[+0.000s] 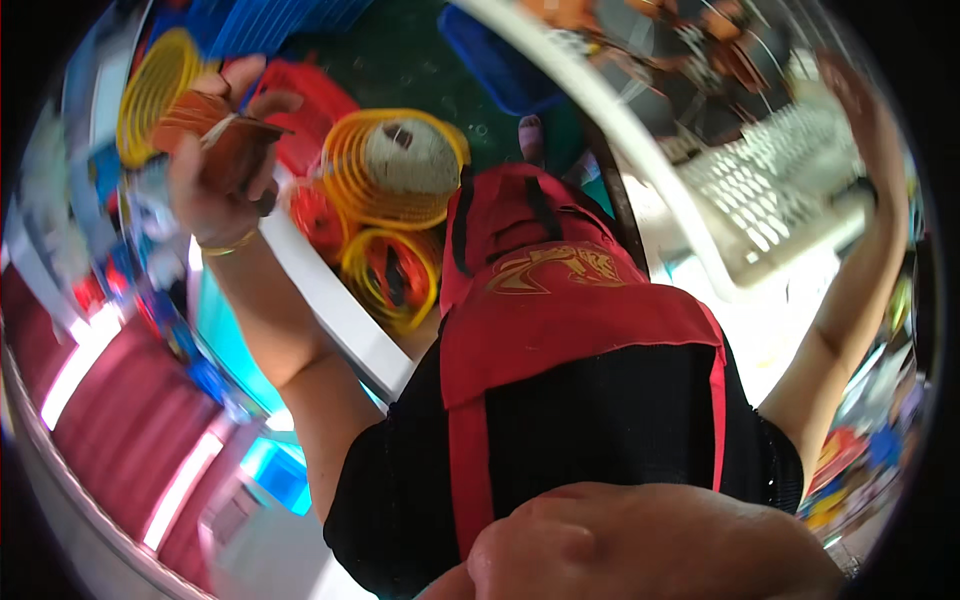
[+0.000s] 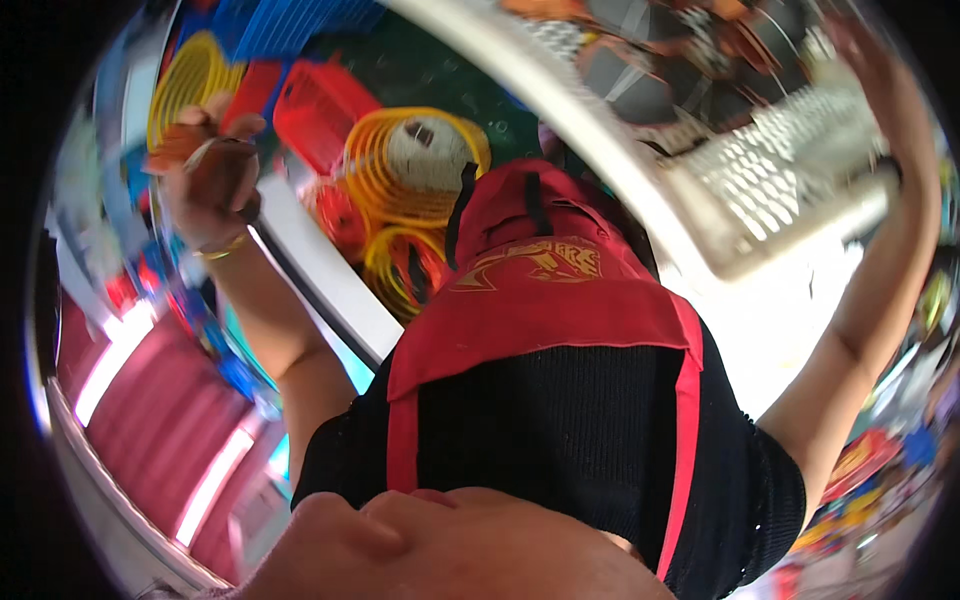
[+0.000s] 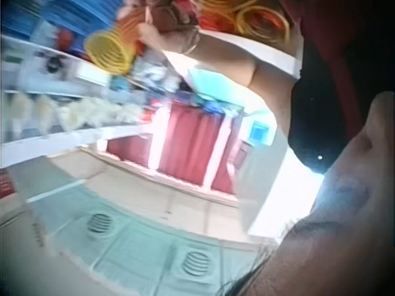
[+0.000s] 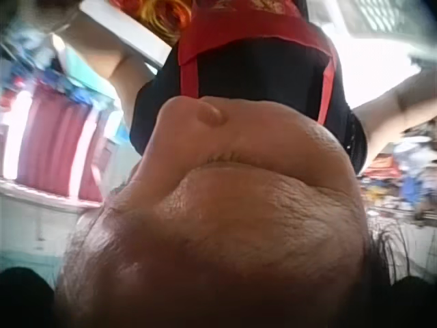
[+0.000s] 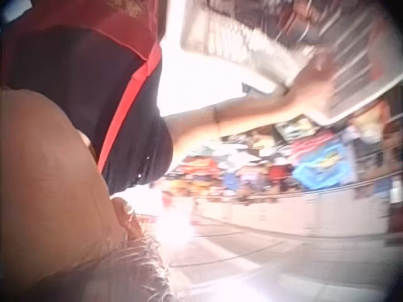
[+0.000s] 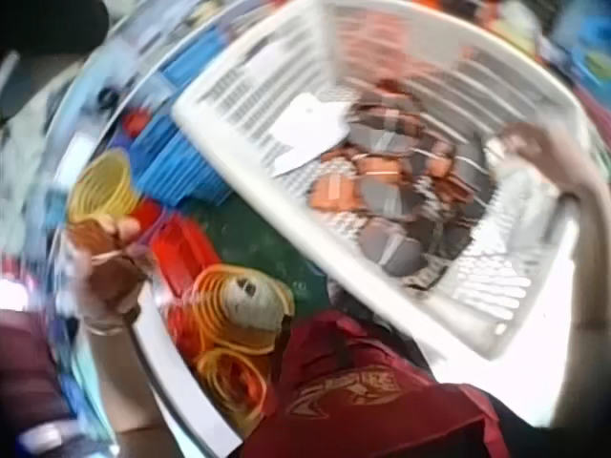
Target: The person checks production records in a notebook with a pen, then sorts bundled shoe components by hand between plastic baskets.
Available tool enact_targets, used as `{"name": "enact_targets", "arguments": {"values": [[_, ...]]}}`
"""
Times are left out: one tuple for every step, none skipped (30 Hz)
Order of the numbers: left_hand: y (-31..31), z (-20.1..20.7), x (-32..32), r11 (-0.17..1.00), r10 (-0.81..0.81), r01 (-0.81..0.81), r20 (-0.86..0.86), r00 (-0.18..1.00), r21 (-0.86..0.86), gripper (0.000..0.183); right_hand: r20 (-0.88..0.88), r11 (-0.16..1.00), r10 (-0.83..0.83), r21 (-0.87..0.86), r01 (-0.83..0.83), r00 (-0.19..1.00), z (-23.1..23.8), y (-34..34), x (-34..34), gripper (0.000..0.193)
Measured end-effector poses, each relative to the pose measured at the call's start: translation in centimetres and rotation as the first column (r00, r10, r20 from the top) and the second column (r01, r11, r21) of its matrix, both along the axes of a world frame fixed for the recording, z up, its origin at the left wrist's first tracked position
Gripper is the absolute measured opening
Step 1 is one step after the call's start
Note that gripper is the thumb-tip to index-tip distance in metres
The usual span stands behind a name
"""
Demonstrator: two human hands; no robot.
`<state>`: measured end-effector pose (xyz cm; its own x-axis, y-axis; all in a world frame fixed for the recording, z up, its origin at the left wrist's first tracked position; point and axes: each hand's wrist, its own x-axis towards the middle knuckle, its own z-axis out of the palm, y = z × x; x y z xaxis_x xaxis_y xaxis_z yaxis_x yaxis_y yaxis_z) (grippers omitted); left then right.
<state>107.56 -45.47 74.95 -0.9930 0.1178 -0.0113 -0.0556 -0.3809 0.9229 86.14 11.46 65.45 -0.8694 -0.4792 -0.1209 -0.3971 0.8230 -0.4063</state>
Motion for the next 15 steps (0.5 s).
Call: {"name": "enact_targets", "arguments": {"values": [[-4.4, -3.1, 4.8, 0.954, 0.291, -0.283, 0.079, 0.954, -0.097, 0.050, 0.048, 0.965, 0.051, 0.254, -0.062, 0.998, -1.2, 1.7, 0.0, 0.037], [-6.0, -5.3, 9.9, 0.774, 0.629, -0.584, 0.187, 0.755, -0.245, 0.045, 0.154, 0.951, -0.034, 0.309, -0.015, 0.987, -2.4, 1.4, -0.1, 0.038], [-8.8, -9.7, 15.1, 0.745, 0.577, -0.660, 0.409, 0.707, 0.090, 0.037, 0.156, 0.964, -0.055, 0.264, 0.012, 0.986, -1.9, 0.7, 0.7, 0.037], [-10.0, -14.8, 20.8, 0.541, 0.731, -0.841, 0.507, 0.457, -0.022, 0.029, 0.156, 0.974, -0.075, 0.225, 0.038, 0.985, -0.5, 0.3, 0.8, 0.036], [-10.4, -21.0, 27.7, 0.430, 0.672, -0.862, 0.543, 0.503, 0.266, 0.021, 0.130, 0.989, -0.026, 0.149, 0.007, 0.991, -0.8, 0.4, 0.0, 0.035], [-7.7, -23.7, 30.9, 0.221, 0.631, -0.965, 0.734, 0.253, 0.142, 0.017, 0.111, 0.997, 0.003, 0.082, -0.012, 0.994, -1.4, 1.6, -0.9, 0.034], [-5.3, -26.1, 34.1, 0.168, 0.576, -0.983, 0.803, 0.156, 0.071, 0.017, 0.067, 0.990, 0.053, 0.124, -0.061, 0.996, -2.4, 3.7, -2.0, 0.035], [-2.5, -28.4, 36.6, -0.004, 0.466, -1.000, 0.885, 0.010, 0.013, 0.023, 0.022, 0.981, 0.098, 0.166, -0.100, 0.995, -3.2, 5.8, -3.4, 0.036], [-0.5, -31.1, 40.3, -0.035, 0.366, -0.998, 0.930, 0.040, 0.056, 0.026, 0.018, 0.977, 0.137, 0.164, -0.138, 0.990, -3.5, 5.9, -4.6, 0.036], [0.4, -34.9, 43.9, -0.055, 0.261, -0.993, 0.961, 0.087, 0.105, 0.028, 0.134, 0.963, -0.062, 0.269, 0.024, 0.989, -3.7, 5.7, -5.0, 0.037], [1.2, -36.6, 45.5, -0.229, 0.108, -0.949, 0.975, 0.195, 0.215, 0.026, 0.215, 0.897, -0.285, 0.405, 0.180, 0.934, -3.6, 6.9, -5.1, 0.038], [1.6, -38.1, 46.9, -0.404, -0.026, -0.869, 0.946, 0.324, 0.286, 0.024, 0.201, 0.890, -0.283, 0.418, 0.180, 0.938, -3.9, 7.9, -5.5, 0.038], [1.3, -40.9, 49.5, -0.418, -0.071, -0.896, 0.978, 0.197, 0.150, 0.020, 0.230, 0.933, -0.211, 0.338, 0.125, 0.950, -3.7, 8.3, -7.3, 0.041], [0.7, -41.9, 49.8, -0.403, 0.124, -0.909, 0.991, 0.056, 0.102, 0.020, 0.248, 0.962, -0.160, 0.256, 0.094, 0.956, -3.4, 8.7, -7.8, 0.044], [-1.3, -43.8, 54.2, -0.308, 0.184, -0.937, 0.977, 0.109, 0.163, 0.022, 0.210, 0.946, -0.261, 0.251, 0.206, 0.942, -4.3, 7.4, -7.7, 0.050]]}}
